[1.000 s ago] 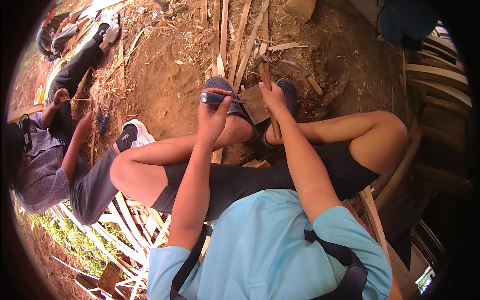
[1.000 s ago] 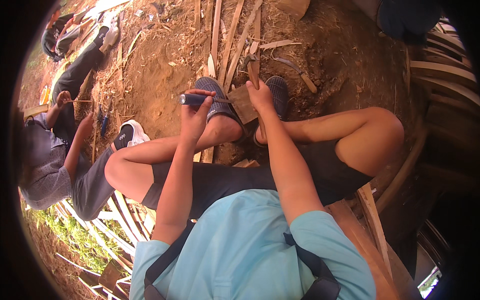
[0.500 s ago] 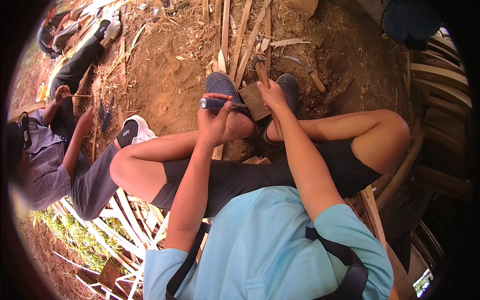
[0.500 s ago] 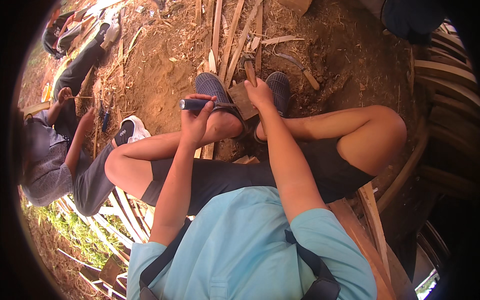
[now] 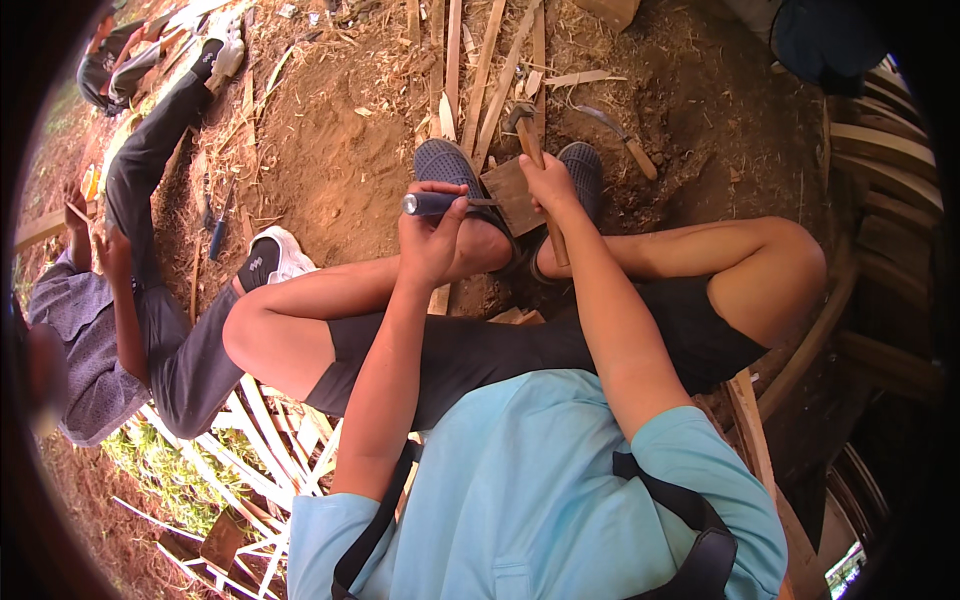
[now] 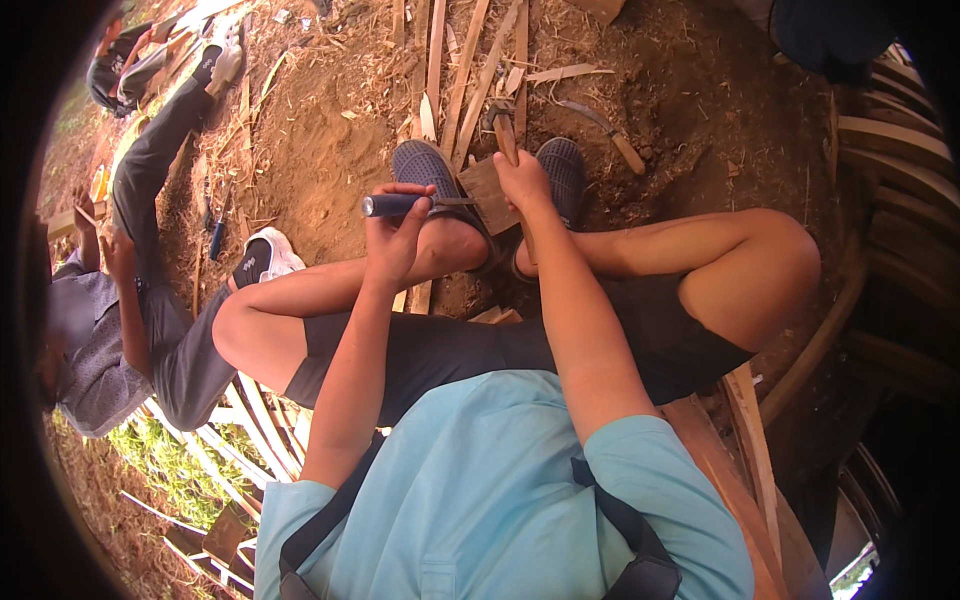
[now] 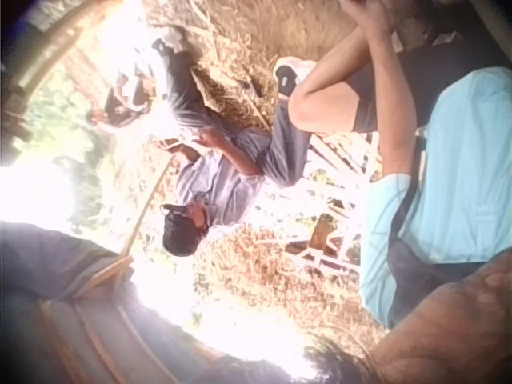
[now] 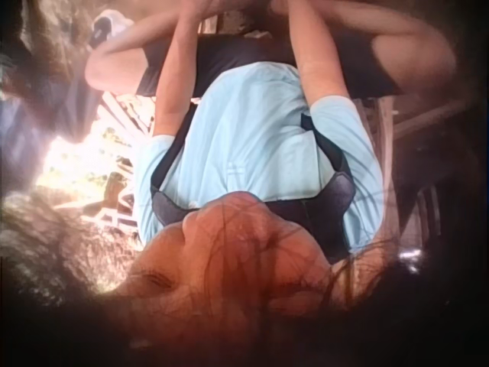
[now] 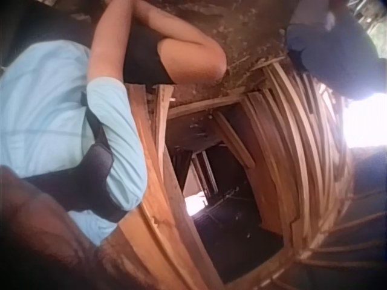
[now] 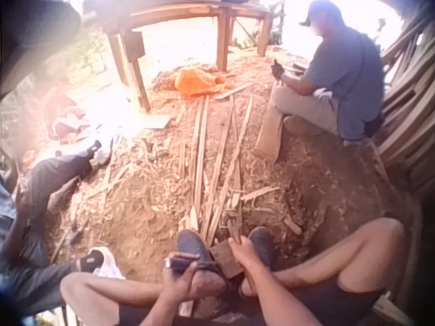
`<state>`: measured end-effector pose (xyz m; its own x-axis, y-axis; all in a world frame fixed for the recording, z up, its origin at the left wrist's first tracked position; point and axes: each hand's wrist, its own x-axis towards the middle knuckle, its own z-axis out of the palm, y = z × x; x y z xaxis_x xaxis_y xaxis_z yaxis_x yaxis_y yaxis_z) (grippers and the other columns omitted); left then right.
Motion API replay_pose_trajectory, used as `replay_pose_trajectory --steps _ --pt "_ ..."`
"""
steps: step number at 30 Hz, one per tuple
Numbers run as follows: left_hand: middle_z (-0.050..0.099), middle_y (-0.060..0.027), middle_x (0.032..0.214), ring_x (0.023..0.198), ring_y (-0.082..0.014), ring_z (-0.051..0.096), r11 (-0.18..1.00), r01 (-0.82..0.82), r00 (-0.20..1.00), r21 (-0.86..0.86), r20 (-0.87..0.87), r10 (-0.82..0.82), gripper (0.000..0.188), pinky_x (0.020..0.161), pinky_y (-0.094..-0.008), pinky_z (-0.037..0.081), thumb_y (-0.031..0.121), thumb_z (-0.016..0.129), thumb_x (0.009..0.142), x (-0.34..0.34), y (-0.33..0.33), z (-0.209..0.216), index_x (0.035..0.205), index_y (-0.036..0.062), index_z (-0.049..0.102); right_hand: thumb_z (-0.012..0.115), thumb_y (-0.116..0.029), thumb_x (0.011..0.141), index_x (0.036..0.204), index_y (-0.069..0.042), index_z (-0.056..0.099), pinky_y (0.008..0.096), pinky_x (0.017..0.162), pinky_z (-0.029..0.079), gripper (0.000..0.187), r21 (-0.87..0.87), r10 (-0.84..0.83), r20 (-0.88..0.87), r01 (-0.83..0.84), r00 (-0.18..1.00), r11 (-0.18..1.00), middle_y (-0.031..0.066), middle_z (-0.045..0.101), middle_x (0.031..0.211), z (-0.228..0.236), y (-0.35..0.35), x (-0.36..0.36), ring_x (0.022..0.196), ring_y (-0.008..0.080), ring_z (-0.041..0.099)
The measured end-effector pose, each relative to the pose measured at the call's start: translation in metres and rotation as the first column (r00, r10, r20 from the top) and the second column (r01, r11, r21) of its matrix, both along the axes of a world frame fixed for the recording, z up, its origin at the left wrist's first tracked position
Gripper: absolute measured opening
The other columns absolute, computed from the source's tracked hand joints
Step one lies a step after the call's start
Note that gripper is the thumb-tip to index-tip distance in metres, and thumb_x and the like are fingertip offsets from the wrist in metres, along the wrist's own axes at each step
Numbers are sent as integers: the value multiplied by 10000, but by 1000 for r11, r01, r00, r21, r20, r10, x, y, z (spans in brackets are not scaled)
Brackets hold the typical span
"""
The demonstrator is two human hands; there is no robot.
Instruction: The person sits on the ground and uses a hammer to repeatedly strike the back of a chisel held against a wooden block. The person adjusts the chisel's position several times during the process.
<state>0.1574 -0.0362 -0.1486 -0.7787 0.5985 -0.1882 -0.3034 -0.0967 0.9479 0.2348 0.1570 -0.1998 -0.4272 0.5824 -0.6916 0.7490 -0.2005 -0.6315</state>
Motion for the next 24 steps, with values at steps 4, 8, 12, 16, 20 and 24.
replay_pose_trajectory --steps 4,8,12,16,20,24 --pt "648 -119 1086 1032 -157 614 1000 15 1000 -8 -13 -15 201 908 -288 494 -7 642 911 1 0 2 1072 4 521 561 -390 934 1086 -45 600 346 466 500 378 2 -2 11 2 1000 1000 86 607 692 1 0 0 512 202 608" --pt "645 -122 1095 1043 -163 611 999 26 999 -22 -25 -27 202 921 -295 490 -11 638 912 0 0 3 1073 2 518 557 -393 936 1073 -46 598 343 467 500 375 -9 -2 17 2 1000 1000 85 602 694 1 1 0 515 200 607" --pt "644 -126 1095 1044 -166 611 999 33 999 -4 -38 -33 206 925 -298 490 -13 637 912 0 0 3 1077 1 515 556 -394 936 1077 -47 598 343 467 500 377 -10 3 23 -2 1000 1000 85 604 701 -1 2 0 523 198 610" --pt "645 -124 1096 1037 -164 612 999 35 999 -3 -17 -35 208 924 -297 490 -14 636 913 1 -1 2 1079 2 513 556 -397 936 1087 -51 599 341 466 501 381 -13 -4 9 4 1000 1000 83 606 705 -1 1 1 521 197 610" --pt "648 -121 1093 1028 -161 613 1000 29 999 -3 -39 -30 210 914 -293 491 -10 639 913 1 0 2 1081 2 515 557 -397 935 1097 -55 599 338 464 500 381 -11 2 21 -2 1000 1000 82 610 712 1 1 1 519 194 608" --pt "651 -118 1090 1019 -154 613 1000 26 999 12 -43 -26 212 901 -289 493 3 647 912 1 0 2 1081 1 518 555 -393 937 1099 -56 596 337 462 500 376 -17 1 23 -1 1000 1000 83 613 723 3 1 0 520 193 608"
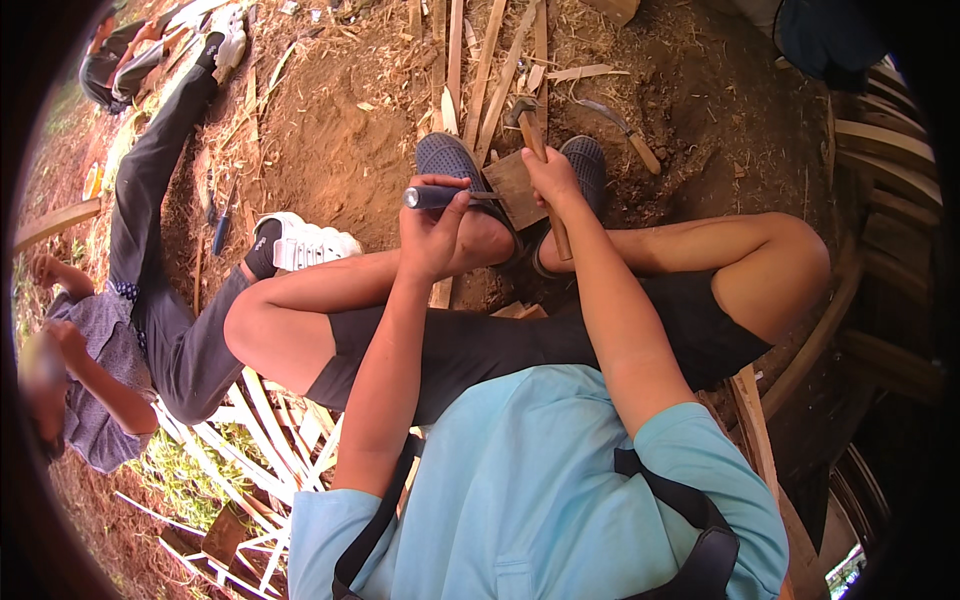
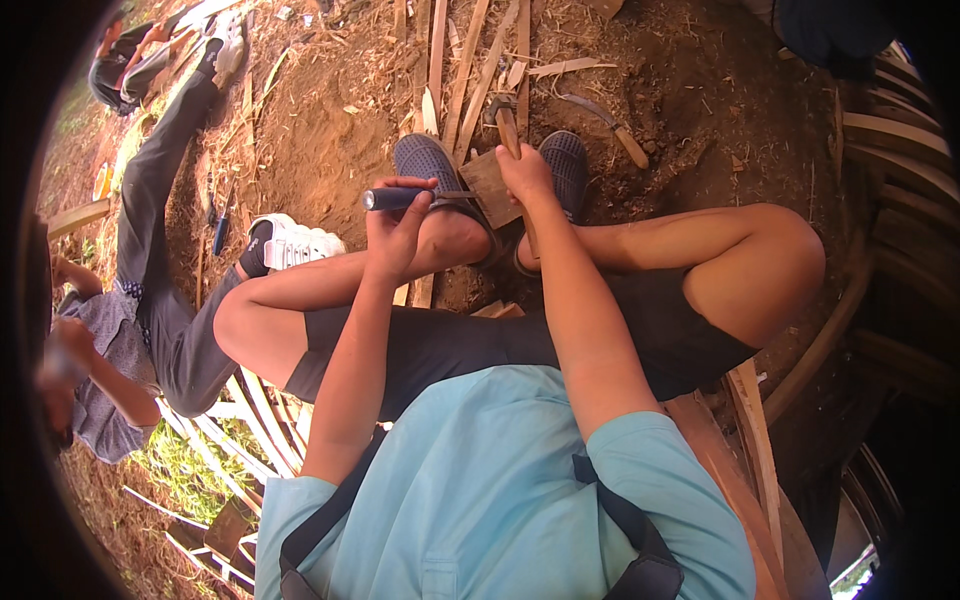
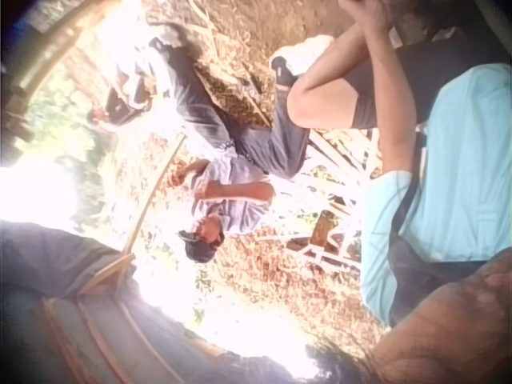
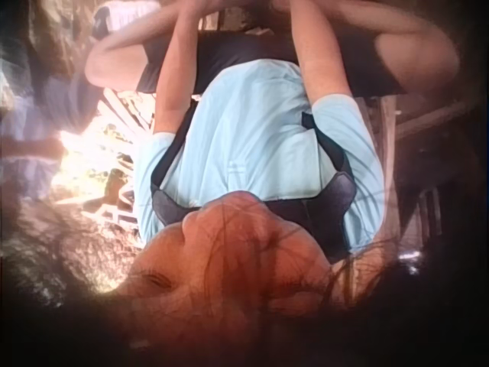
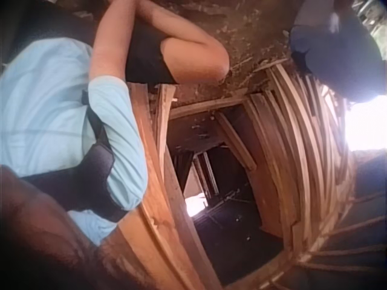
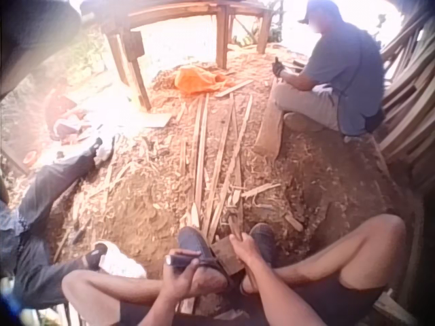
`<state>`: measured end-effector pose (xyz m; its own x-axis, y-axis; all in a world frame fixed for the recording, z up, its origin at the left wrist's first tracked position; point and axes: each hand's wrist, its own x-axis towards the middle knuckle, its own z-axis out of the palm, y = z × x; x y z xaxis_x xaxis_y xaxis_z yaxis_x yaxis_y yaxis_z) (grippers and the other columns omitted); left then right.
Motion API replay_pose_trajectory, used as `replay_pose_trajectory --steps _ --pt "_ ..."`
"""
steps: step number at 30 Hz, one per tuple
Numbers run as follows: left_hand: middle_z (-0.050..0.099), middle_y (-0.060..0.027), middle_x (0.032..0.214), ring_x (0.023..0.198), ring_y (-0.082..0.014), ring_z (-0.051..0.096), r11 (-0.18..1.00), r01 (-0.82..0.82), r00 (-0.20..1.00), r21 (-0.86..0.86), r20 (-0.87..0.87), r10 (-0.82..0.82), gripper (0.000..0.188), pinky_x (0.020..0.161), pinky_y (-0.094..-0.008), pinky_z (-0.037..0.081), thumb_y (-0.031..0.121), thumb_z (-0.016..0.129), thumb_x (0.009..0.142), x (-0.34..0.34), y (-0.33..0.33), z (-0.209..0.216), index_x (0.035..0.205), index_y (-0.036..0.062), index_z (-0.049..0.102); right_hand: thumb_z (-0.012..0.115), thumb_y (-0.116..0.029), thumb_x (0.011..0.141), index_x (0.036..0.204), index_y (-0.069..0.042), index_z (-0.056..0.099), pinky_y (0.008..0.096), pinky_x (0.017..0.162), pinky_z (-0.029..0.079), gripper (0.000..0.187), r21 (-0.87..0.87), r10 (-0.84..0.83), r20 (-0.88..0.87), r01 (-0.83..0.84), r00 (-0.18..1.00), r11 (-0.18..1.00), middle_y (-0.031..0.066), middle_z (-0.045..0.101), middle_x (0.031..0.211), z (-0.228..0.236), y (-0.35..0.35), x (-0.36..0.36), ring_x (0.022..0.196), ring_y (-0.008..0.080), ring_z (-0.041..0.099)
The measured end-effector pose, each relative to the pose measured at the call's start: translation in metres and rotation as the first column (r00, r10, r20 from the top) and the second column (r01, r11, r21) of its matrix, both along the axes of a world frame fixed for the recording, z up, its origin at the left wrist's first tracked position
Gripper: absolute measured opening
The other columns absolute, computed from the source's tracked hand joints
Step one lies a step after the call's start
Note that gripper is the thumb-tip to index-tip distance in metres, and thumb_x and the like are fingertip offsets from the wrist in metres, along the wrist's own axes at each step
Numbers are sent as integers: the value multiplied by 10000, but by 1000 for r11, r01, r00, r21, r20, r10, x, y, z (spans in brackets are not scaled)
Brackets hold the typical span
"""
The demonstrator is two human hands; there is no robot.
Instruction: The person sits on the ground and uses a hammer to repeatedly strike the back of a chisel held against a wooden block. The person adjusts the chisel's position several times during the process.
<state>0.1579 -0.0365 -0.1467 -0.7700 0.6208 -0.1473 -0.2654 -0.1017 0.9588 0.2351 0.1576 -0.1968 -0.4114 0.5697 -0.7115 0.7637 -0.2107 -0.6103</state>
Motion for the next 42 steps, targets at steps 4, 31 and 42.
replay_pose_trajectory --steps 4,31,42 --pt "651 -113 1091 1018 -149 614 999 21 999 -36 -41 -22 211 899 -284 492 8 650 913 0 -1 -3 1081 -3 523 550 -391 942 1099 -52 592 338 462 498 376 -10 -12 -18 12 1000 1000 83 609 724 -1 0 1 516 191 603" --pt "651 -91 1032 962 -133 616 996 59 995 -64 -82 -64 197 859 -281 497 -8 653 900 0 2 3 1061 1 540 546 -384 950 1026 -38 581 332 456 494 356 0 2 -32 -2 999 1000 75 580 682 -4 0 2 506 183 592" --pt "565 -129 780 708 -285 559 894 294 767 -338 -474 -432 266 668 -360 468 91 746 816 -33 37 24 941 29 520 573 -341 972 975 -73 567 250 390 400 268 -32 -154 -402 155 903 987 -16 487 592 117 18 -10 440 83 493"
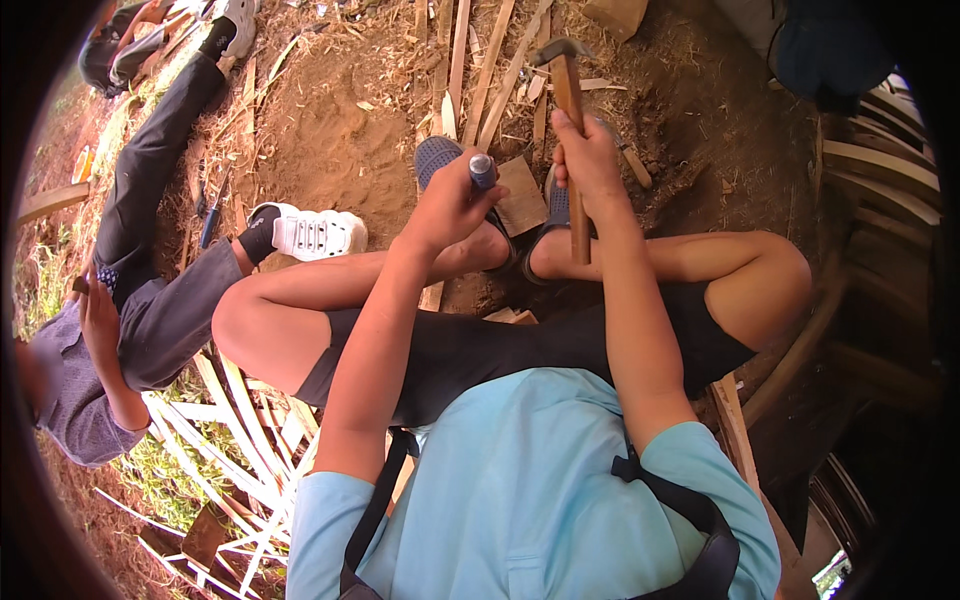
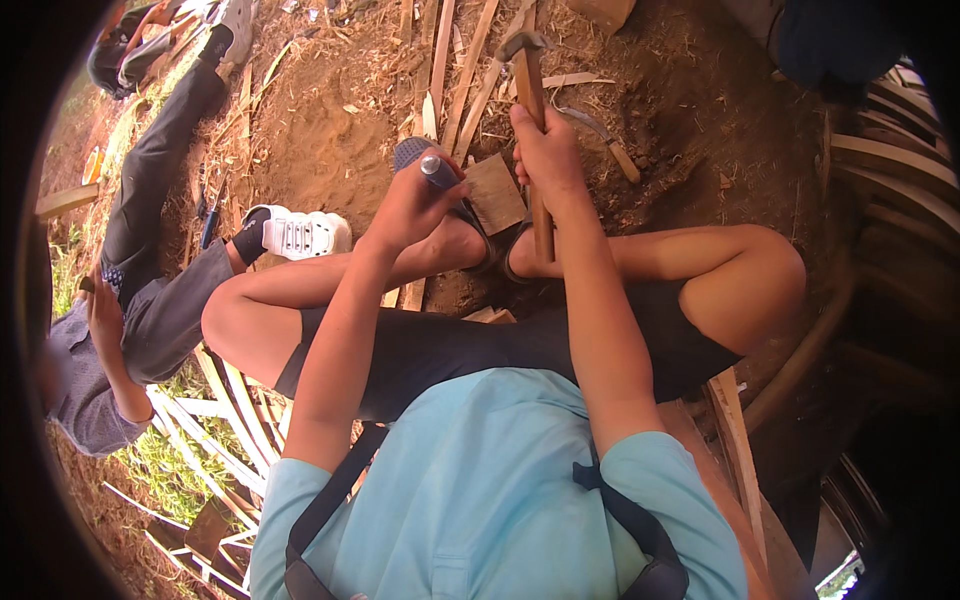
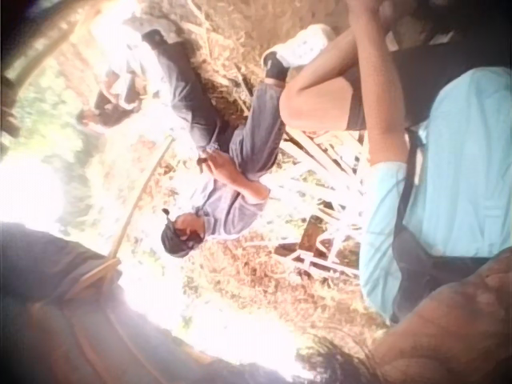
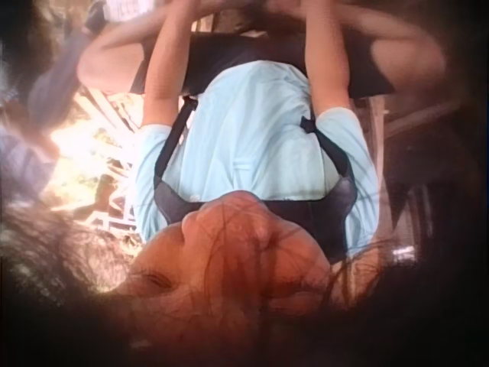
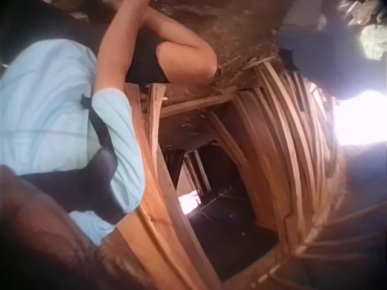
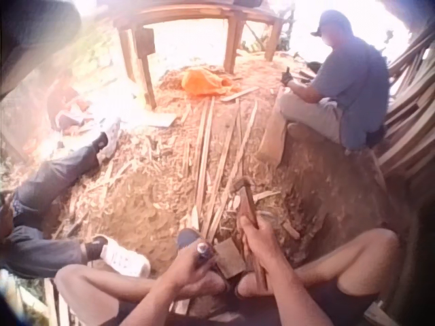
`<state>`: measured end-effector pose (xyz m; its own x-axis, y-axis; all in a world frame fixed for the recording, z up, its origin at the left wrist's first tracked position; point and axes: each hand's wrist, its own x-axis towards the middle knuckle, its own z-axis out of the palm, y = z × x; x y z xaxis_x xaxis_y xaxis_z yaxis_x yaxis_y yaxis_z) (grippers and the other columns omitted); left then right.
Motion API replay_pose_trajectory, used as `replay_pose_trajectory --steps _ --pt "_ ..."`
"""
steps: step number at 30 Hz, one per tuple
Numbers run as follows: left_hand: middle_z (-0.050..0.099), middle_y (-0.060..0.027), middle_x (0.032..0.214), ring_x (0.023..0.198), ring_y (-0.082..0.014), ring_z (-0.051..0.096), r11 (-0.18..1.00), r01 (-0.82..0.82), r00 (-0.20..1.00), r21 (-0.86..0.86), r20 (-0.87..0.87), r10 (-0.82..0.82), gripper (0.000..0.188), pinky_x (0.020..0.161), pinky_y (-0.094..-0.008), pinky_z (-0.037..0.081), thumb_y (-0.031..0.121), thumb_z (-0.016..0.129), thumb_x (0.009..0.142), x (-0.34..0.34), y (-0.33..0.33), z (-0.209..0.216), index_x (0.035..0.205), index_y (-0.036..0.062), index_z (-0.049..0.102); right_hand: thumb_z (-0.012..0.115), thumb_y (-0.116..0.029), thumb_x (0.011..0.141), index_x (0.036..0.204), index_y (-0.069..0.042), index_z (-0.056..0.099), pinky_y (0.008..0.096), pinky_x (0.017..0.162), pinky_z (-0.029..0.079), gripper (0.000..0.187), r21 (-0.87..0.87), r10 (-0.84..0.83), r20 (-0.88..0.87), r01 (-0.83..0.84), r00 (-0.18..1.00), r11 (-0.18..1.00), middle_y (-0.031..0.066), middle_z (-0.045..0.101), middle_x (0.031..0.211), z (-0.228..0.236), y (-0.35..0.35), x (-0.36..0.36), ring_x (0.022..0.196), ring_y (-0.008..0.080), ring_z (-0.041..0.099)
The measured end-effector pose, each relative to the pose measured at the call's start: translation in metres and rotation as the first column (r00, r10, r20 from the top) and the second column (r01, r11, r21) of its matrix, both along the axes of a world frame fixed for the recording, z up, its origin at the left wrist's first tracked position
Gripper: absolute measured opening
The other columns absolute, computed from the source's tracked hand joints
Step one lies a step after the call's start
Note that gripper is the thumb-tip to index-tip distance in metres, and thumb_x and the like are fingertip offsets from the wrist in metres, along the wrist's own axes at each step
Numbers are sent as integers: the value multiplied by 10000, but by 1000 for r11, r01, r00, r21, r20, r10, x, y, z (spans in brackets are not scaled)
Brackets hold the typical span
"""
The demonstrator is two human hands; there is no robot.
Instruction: The person sits on the ground and uses a hammer to repeatedly strike the back of a chisel held against a wooden block. The person adjusts the chisel's position several times during the process.
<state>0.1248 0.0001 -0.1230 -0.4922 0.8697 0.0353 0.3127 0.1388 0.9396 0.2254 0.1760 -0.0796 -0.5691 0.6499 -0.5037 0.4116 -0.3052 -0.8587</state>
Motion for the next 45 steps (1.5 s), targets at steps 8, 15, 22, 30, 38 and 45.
replay_pose_trajectory --steps 8,15,22,30,38,45 --pt "534 -153 768 705 -358 498 1000 23 999 -12 32 -22 290 651 -403 448 106 748 816 1 5 4 919 34 487 596 -284 973 1156 -37 588 213 494 423 307 183 132 -8 -129 991 975 10 549 685 122 -8 68 534 60 509" --pt "576 -105 822 746 -257 579 996 45 999 -74 16 -44 235 708 -363 481 57 733 828 4 1 9 927 51 519 563 -210 981 1301 24 519 341 815 491 399 289 385 270 -456 883 842 141 644 919 126 -23 92 841 209 626" --pt "574 -191 851 832 -434 558 993 73 997 -93 20 -71 252 693 -450 438 108 696 849 13 -3 21 949 42 474 546 -251 987 1185 27 539 350 764 472 342 496 381 -140 -268 914 826 161 662 921 203 -35 111 770 249 605" --pt "579 -199 841 842 -439 570 997 62 996 48 -64 -59 250 699 -453 447 96 687 832 21 -4 27 940 40 468 539 -262 983 1076 16 552 347 645 465 293 627 613 306 -639 728 446 162 671 873 127 -43 98 639 294 593" --pt "587 -207 857 830 -437 573 999 32 999 -40 -3 -32 229 682 -463 438 114 663 864 20 -4 28 957 41 467 576 -276 965 1196 57 482 461 687 470 416 601 566 -168 -371 807 708 211 597 850 159 -49 118 725 466 570" --pt "599 -196 878 877 -434 591 999 21 1000 31 1 -21 245 711 -462 458 73 663 832 28 -11 17 999 53 485 545 -246 975 1125 46 533 441 706 474 328 581 608 21 -504 794 639 175 626 848 160 -65 85 775 393 603"
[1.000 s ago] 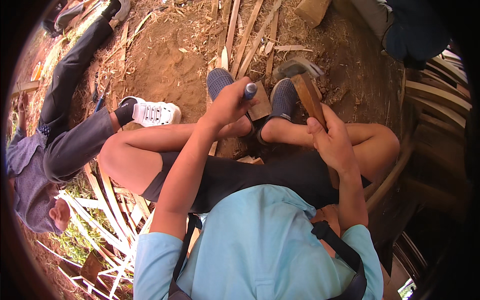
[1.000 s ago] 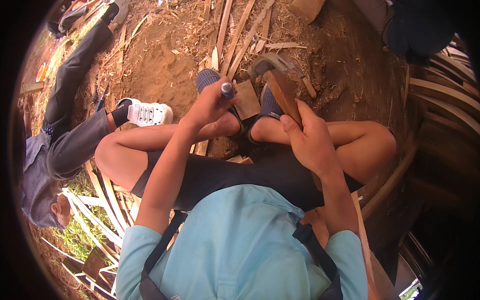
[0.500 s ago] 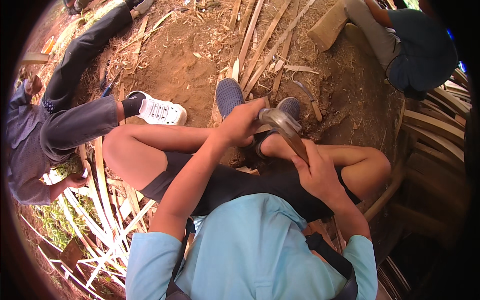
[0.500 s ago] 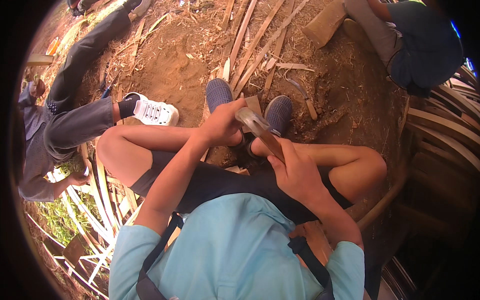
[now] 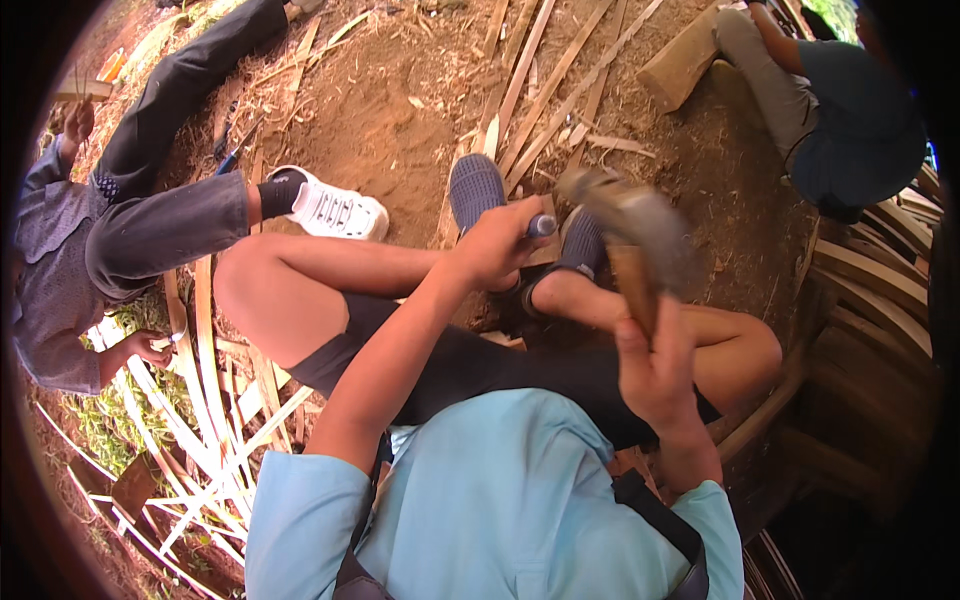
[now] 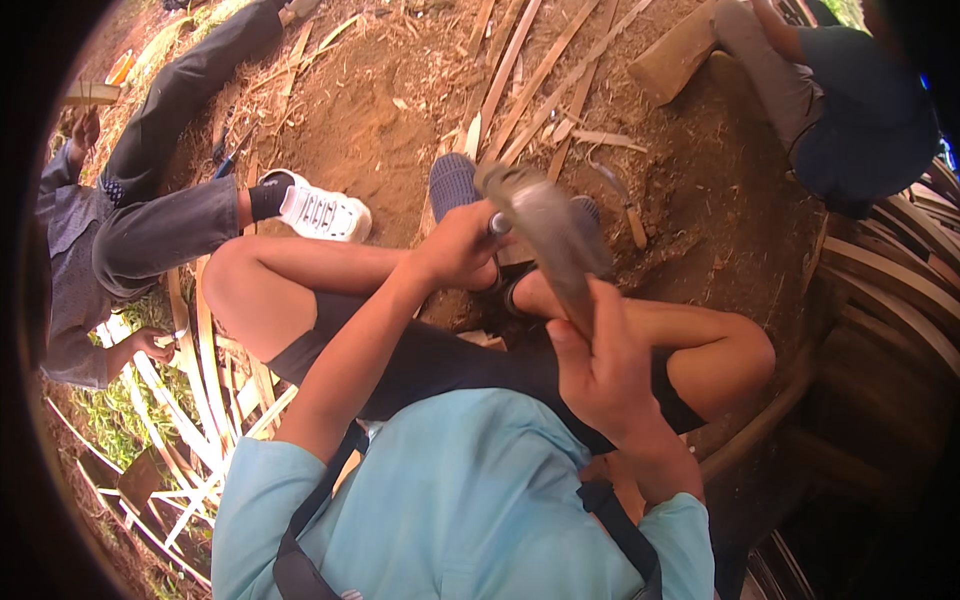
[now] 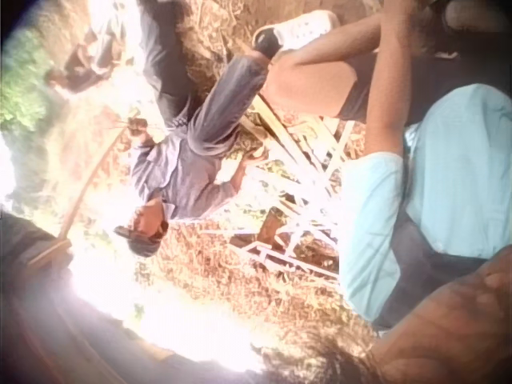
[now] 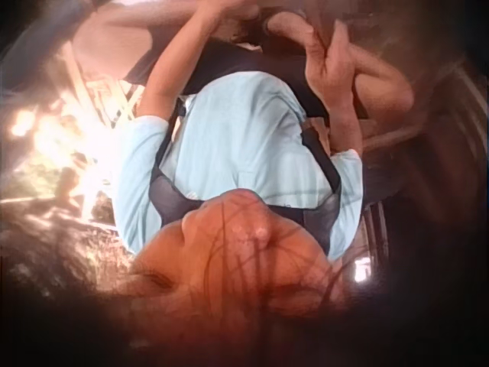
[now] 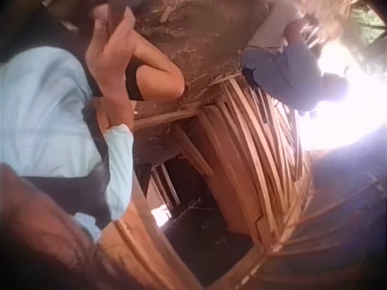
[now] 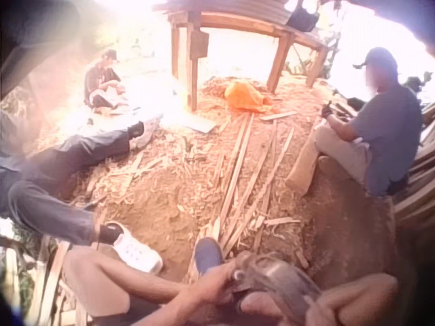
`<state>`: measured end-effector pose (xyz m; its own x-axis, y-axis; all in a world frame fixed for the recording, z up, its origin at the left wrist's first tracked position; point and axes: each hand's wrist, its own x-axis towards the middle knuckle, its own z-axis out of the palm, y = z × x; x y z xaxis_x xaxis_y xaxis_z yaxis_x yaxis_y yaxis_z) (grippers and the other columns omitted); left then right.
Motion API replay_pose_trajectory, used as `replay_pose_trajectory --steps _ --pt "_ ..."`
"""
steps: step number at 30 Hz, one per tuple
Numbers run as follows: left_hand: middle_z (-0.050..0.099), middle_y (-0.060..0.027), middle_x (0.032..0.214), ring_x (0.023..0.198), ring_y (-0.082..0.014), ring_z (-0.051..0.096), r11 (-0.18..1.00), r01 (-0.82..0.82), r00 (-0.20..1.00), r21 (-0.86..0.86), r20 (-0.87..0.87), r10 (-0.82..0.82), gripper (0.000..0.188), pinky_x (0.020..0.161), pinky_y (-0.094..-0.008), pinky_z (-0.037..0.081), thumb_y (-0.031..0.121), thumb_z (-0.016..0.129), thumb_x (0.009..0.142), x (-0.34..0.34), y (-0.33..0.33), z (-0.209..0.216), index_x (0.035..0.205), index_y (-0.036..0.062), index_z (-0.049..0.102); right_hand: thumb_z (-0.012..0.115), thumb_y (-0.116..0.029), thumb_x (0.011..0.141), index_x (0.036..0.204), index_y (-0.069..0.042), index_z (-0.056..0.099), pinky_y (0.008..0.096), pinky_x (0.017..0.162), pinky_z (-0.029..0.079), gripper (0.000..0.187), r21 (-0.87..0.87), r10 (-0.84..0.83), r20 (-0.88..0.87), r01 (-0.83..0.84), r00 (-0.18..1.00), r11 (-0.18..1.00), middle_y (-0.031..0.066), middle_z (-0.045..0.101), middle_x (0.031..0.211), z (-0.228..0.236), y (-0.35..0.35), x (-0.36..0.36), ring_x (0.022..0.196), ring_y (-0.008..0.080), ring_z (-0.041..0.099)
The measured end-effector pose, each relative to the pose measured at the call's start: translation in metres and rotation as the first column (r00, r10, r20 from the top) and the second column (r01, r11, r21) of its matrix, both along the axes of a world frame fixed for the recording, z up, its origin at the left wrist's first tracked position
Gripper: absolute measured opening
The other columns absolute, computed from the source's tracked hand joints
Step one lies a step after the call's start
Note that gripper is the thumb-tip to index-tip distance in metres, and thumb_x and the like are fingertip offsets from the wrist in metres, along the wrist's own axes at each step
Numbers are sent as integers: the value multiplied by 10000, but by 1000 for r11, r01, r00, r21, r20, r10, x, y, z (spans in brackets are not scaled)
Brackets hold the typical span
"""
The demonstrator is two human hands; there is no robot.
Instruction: The person sits on the ground and uses a hammer to repeatedly strike the back of a chisel held against a wooden block. The person adjusts the chisel's position several times during the process.
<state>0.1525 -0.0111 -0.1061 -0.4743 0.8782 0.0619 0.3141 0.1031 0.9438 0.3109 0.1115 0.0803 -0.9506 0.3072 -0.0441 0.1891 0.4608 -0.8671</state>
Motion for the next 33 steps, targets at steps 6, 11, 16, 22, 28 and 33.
replay_pose_trajectory --steps 6,11,16,22,28,33 --pt "589 -194 854 842 -430 585 999 -15 1000 -36 8 15 258 689 -452 457 74 688 824 -7 5 7 967 46 476 542 -233 981 1147 19 527 432 654 454 302 245 -27 240 -34 970 969 156 632 826 -63 2 18 739 374 594" --pt "560 -195 805 763 -403 555 996 3 993 -90 115 7 305 663 -419 449 92 739 815 -11 2 -3 939 32 467 553 -258 996 1213 2 498 268 568 422 343 -173 -213 187 246 959 954 31 553 755 -63 5 15 641 123 533" --pt "624 -136 829 765 -256 620 994 -109 977 -15 185 110 248 709 -353 488 96 736 840 -22 -7 -15 985 51 540 504 -231 1021 1141 -32 509 202 474 367 232 -102 -480 30 481 877 871 -23 468 713 -130 3 -25 555 30 433" --pt "641 -132 1067 988 -225 668 729 -683 400 -38 816 418 194 790 -291 540 53 660 912 -65 -15 -5 1044 24 520 462 -247 1029 938 -107 427 258 455 425 171 -519 -311 694 751 649 409 -13 470 705 -183 -16 -18 527 74 473" --pt "551 -85 1118 1109 -213 617 881 -471 656 48 687 313 280 903 -303 506 -26 658 887 -60 -6 -22 1072 60 468 494 -219 997 1005 -136 424 266 467 422 109 -663 -299 722 747 624 -44 -3 480 746 -186 -6 -13 540 93 470" --pt "561 -69 1092 1121 -191 602 931 -355 703 88 681 203 282 938 -307 492 -66 652 870 -25 13 -38 1056 48 473 521 -204 974 1013 -135 441 269 466 418 113 -676 -366 669 734 647 62 -3 484 739 -179 -3 -19 534 94 466"
